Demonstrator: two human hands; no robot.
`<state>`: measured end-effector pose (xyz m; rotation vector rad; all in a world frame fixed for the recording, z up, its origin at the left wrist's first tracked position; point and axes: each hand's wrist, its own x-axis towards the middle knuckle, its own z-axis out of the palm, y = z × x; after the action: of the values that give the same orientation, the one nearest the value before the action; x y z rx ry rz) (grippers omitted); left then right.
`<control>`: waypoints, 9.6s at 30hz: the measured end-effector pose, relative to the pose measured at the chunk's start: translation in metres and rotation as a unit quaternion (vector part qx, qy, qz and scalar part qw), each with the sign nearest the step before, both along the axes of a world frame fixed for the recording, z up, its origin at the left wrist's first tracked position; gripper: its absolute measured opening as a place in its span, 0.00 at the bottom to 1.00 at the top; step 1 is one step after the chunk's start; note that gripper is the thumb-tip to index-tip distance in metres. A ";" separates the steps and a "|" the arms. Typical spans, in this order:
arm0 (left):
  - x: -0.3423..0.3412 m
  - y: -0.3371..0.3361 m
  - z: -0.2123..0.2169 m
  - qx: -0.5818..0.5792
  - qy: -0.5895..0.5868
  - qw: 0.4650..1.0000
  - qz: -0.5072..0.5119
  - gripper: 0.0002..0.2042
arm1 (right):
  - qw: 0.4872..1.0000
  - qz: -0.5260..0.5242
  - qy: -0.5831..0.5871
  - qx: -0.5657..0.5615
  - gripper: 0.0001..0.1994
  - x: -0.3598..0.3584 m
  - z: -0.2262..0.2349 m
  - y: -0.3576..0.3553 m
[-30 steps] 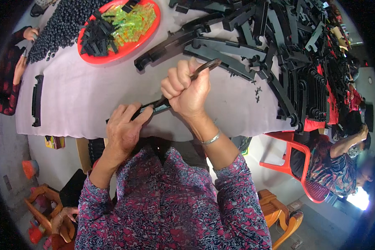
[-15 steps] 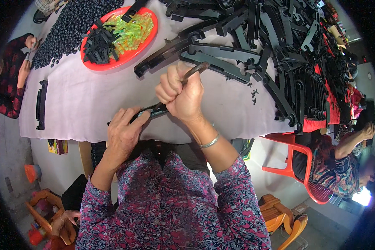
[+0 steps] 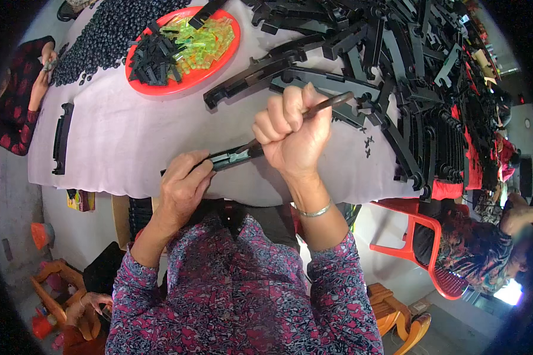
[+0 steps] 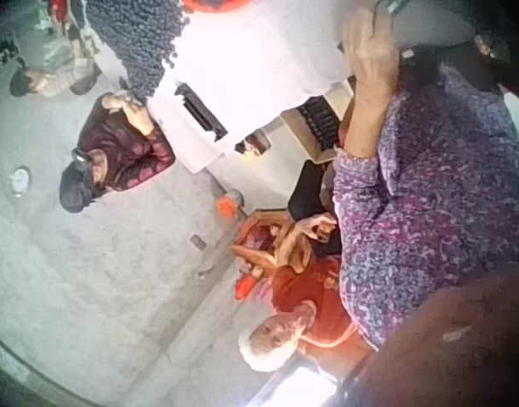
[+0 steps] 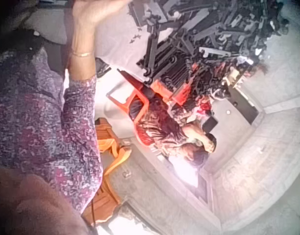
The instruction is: The person is assembling small plastic and metal components into a cartridge housing, likely for a printer toner or ink cartridge.
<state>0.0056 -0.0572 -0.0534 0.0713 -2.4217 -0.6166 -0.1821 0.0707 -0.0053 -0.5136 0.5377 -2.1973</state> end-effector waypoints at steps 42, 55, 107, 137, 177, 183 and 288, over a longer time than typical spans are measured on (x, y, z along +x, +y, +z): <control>-0.007 0.002 0.014 -0.039 -0.106 0.994 0.004 0.16 | 0.998 0.050 0.011 0.036 0.27 0.013 -0.027 -0.017; -0.004 0.004 0.011 -0.052 -0.098 0.994 0.014 0.14 | 0.996 -0.036 0.028 0.078 0.27 0.022 -0.020 -0.023; 0.042 0.000 0.036 0.274 -0.213 0.930 0.117 0.38 | 0.787 0.250 0.391 0.406 0.23 0.117 -0.034 0.034; 0.060 0.003 0.021 0.091 -0.089 0.991 0.052 0.17 | 0.999 0.009 0.041 0.034 0.27 0.078 -0.007 -0.014; 0.010 -0.029 0.025 0.235 -0.238 0.936 -0.107 0.15 | 0.997 0.006 0.067 0.049 0.31 0.061 -0.024 0.007; 0.007 -0.024 0.023 0.249 -0.240 0.935 -0.083 0.13 | 0.996 0.019 0.070 0.059 0.31 0.055 -0.019 0.010; -0.008 0.006 0.019 0.200 -0.233 0.952 -0.007 0.11 | 0.995 -0.016 0.001 0.103 0.32 0.043 -0.025 0.015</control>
<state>-0.0022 -0.0513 -0.0348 0.4088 -2.6989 -1.2042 -0.1390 0.0858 -0.0298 -0.3993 0.7684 -2.1415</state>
